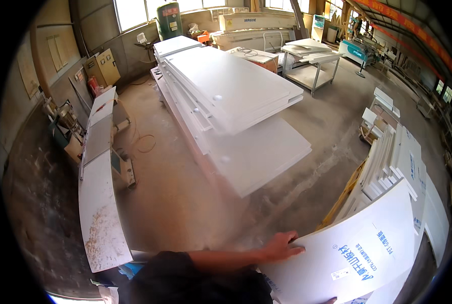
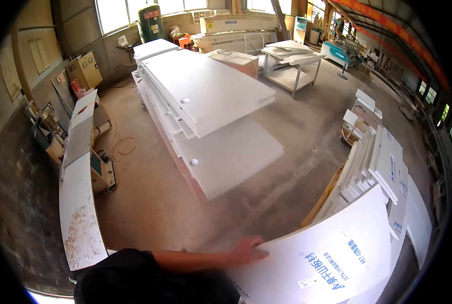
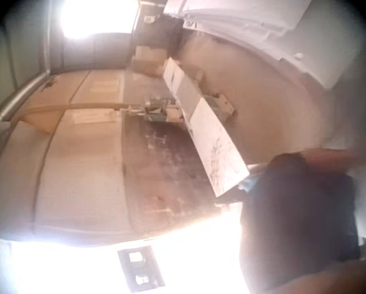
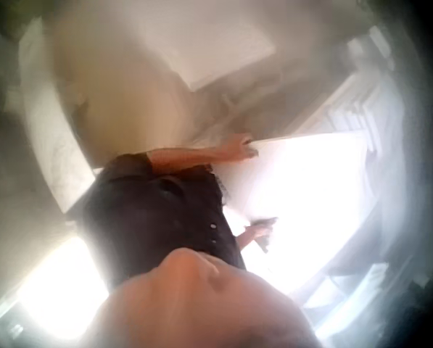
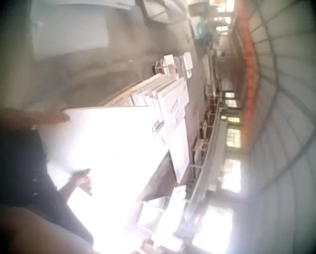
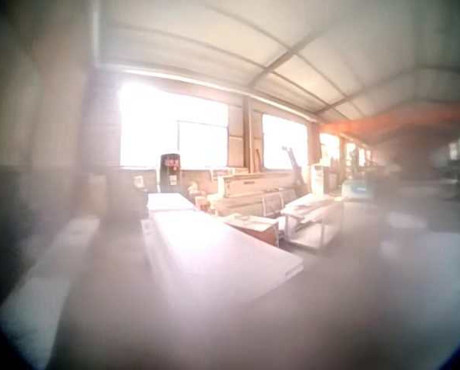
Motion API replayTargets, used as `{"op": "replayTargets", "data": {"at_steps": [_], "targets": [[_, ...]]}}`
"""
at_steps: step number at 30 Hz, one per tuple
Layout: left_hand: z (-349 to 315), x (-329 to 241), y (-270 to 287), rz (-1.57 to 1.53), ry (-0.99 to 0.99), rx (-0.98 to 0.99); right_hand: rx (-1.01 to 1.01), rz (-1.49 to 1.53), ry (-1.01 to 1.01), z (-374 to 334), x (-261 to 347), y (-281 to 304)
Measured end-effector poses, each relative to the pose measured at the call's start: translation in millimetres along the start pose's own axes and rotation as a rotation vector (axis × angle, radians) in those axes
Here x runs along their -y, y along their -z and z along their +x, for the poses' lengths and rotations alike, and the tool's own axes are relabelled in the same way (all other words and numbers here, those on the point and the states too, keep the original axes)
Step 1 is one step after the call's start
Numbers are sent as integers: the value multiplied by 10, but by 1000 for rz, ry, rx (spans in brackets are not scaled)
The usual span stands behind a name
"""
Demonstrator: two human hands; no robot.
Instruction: The person uses a hammer to tap small white plastic plugs into pre-drilled holes on a stack of white panels. They then use a caulking gun to apply sealant into the holes and insert the plugs. The person also uses a handheld air blower to clean dust off the panels and stacks the finished pieces.
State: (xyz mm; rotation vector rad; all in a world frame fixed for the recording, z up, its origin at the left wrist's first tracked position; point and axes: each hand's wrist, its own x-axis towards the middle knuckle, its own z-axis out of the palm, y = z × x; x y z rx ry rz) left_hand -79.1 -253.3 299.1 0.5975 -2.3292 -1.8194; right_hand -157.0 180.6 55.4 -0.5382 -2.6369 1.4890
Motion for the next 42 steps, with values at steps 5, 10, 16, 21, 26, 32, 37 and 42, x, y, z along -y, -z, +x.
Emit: {"op": "replayTargets", "data": {"at_steps": [5,10,16,21,26,32,37,42], "targets": [[-600,193,1266,-102,-214,-65,86,555,171,-140,581,-195],[-1438,748,2355,-595,-302,-669,208,221,845,-1092,1853,-828],[-3099,3524,3683,-1054,-906,-284,1102,444,1447,-3296,3392,-1677],[-3984,3983,3753,-891,-1326,-528,1385,376,1774,-4357,3708,-1981],[-4548,4218,3997,-772,-1459,-681,1497,438,1878,-5114,3998,-2244],[-4732,4553,4453,-700,-1513,-805,1571,343,1882,-5537,4303,-2745],[-4672,4832,5074,-650,-1542,-869,1351,451,1205,-5841,4483,-3495],[-4484,5149,6013,-503,-1571,-930,2129,301,-691,-5629,4263,-4796]]}}
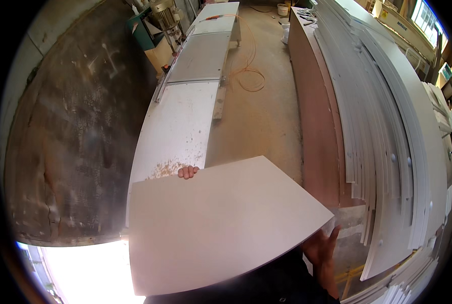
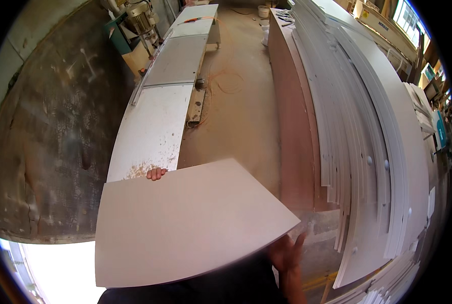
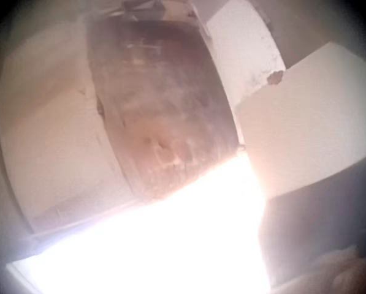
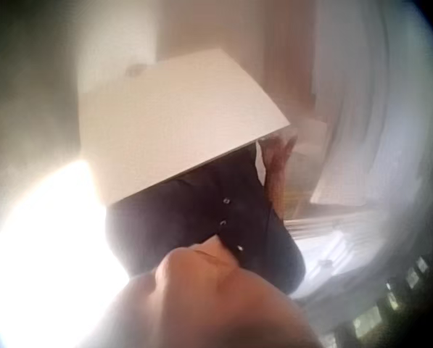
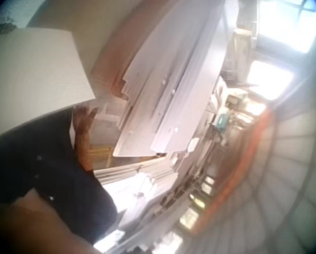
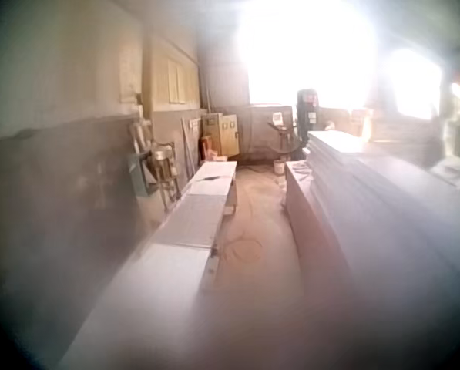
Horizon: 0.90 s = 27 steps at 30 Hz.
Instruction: The person uses a hammer to tap small white plastic plugs into pre-drilled holes on a stack of white panels. They then use a caulking gun to apply sealant into the holes and insert the plugs. The person also uses a handheld air blower to clean dust off the panels and stacks the finished pieces.
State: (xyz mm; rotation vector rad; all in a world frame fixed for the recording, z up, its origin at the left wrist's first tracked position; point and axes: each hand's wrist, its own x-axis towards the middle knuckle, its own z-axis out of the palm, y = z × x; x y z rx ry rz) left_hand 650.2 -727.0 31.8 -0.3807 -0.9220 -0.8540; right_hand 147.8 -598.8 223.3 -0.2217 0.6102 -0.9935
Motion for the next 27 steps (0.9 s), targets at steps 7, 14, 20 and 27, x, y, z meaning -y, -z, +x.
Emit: {"op": "replayTargets", "data": {"at_steps": [7,14,20,27], "targets": [[1043,677,800,124,-19,-27,55,-167,-367,2161,867,-911],[2266,881,312,317,143,-723,385,-217,-428,4481,1585,-1262],[2736,1086,332,442,137,-1320,444,-423,-503,6623,1583,-1800],[2364,1172,2140,750,279,-1573,468,-807,-621,9088,1346,-2322]]}}
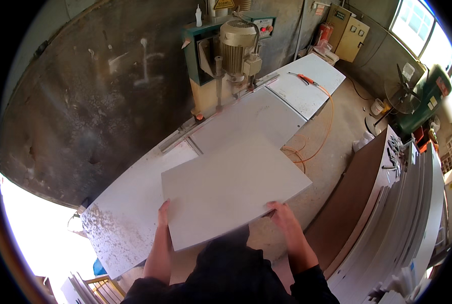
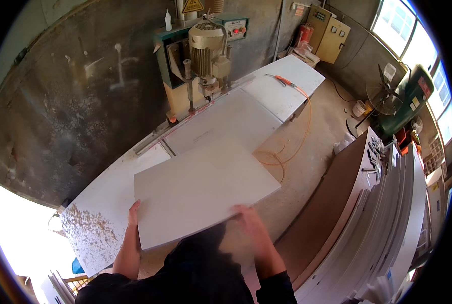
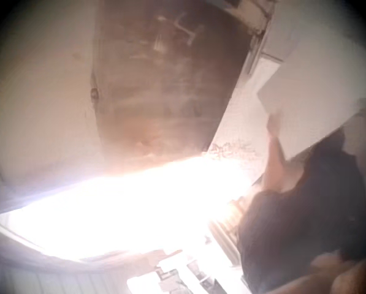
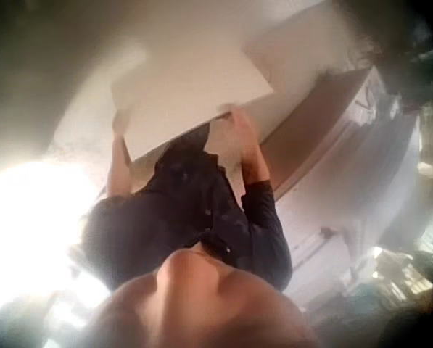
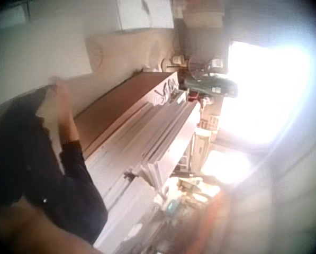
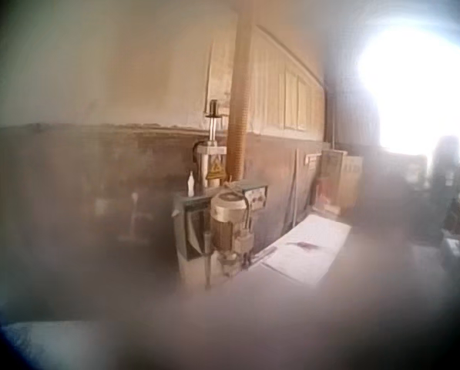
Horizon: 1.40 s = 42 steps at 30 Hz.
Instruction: The person uses a hammer to tap small white plastic plugs into pre-drilled holes on a stack of white panels. They then use a caulking gun to apply sealant into the holes and insert the plugs. The person also uses a handheld air blower to clean dust off the panels and stacks the finished pieces.
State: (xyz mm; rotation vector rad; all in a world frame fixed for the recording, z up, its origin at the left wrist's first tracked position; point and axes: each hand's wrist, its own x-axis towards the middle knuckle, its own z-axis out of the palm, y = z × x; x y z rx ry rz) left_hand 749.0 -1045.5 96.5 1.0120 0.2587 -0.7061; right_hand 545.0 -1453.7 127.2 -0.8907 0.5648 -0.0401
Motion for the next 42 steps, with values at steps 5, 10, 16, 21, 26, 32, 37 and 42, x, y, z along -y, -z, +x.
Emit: {"op": "replayTargets", "data": {"at_steps": [5,10,16,21,26,32,37,42], "targets": [[840,54,-540,129,-10,-285,218,59,-40,991,641,284],[1206,118,-982,228,8,-467,250,27,-162,1899,921,678],[1453,982,-689,615,-239,-671,337,-406,-395,2477,1262,1076],[1514,1743,-1298,990,-387,-1130,790,-308,-773,3047,1544,1835],[1023,2485,-2632,1015,-74,-1328,587,-636,-120,4920,3226,2699],[940,2960,-3655,955,293,-1126,190,-1441,943,7799,5676,4549],[512,3391,-4107,768,439,-1184,-526,-1747,363,7874,5605,4203],[501,3588,-4459,670,556,-1217,-299,-1565,539,7457,5353,3559]]}}
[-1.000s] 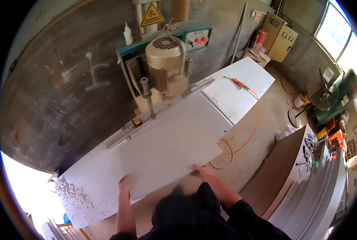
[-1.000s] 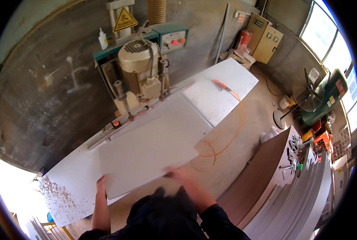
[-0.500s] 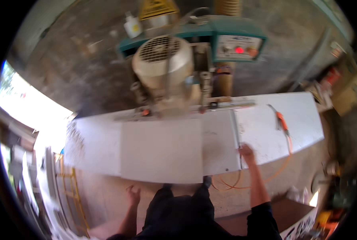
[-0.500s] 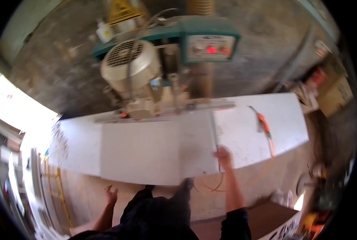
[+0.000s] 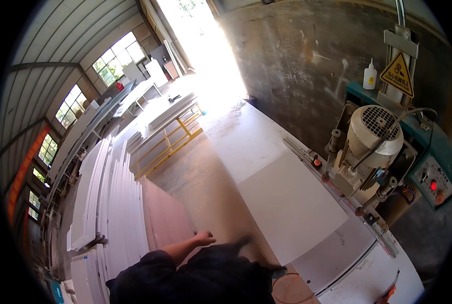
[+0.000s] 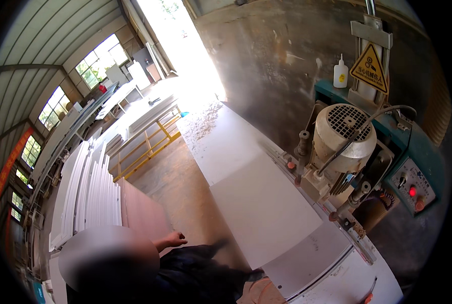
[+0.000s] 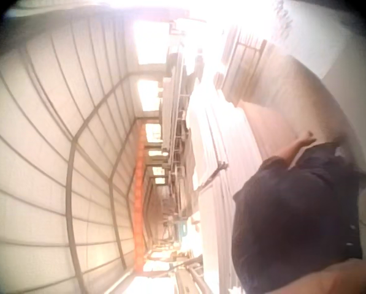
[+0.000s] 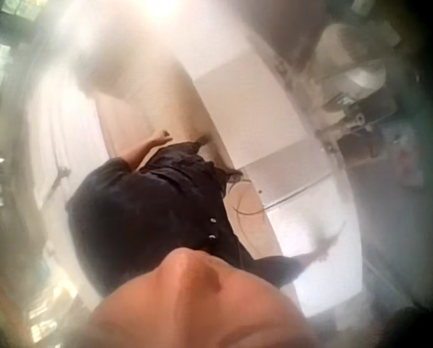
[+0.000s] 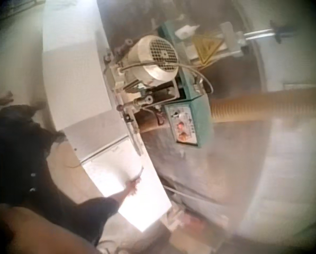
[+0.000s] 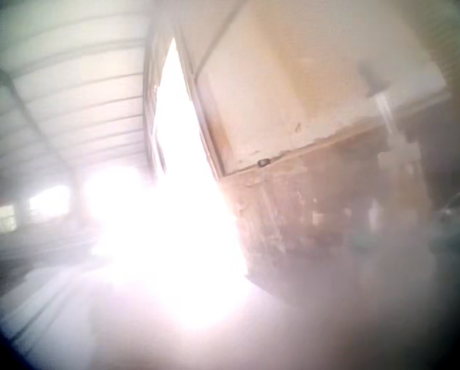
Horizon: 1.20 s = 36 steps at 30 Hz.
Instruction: The person uses a hammer to tap small white plastic plugs into pre-drilled holes on a stack of white panels. They then use a caulking gun to apply sealant into the holes and insert the plugs. The person also uses a handheld air blower to clean dust off the panels and stacks the finished pieces.
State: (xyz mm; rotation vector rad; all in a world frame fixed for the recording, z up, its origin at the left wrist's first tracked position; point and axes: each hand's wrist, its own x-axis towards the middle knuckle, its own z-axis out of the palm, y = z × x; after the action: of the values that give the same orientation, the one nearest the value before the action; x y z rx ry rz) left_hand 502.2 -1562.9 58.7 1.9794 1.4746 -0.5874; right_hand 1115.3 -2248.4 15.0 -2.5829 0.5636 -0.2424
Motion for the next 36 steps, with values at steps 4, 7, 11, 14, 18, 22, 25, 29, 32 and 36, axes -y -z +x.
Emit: {"op": "replayTargets", "data": {"at_steps": [4,7,11,14,18,22,25,29,32,36], "targets": [[127,-88,-167,35,1,49,127,292,66,-876,460,-23],[203,-285,-91,-69,-17,41,401,498,-49,-1658,715,58],[455,-479,67,30,-166,-120,821,628,-319,-2604,888,232],[879,-736,278,25,-340,-226,1029,622,-441,-3217,932,324],[1106,-1198,832,170,-540,-298,1234,450,-346,-3869,1241,438],[1538,-1425,1272,324,-644,-312,1181,72,422,-4251,1225,15],[1975,-1584,1421,413,-691,-254,1018,392,200,-4482,1910,114],[2261,-1670,1459,366,-801,-191,1003,323,-7,-4700,2684,109],[2306,-1569,1399,335,-898,-247,854,506,-171,-4887,2435,-441],[2284,-1551,1332,294,-926,-311,682,353,72,-5018,2080,-1163]]}}
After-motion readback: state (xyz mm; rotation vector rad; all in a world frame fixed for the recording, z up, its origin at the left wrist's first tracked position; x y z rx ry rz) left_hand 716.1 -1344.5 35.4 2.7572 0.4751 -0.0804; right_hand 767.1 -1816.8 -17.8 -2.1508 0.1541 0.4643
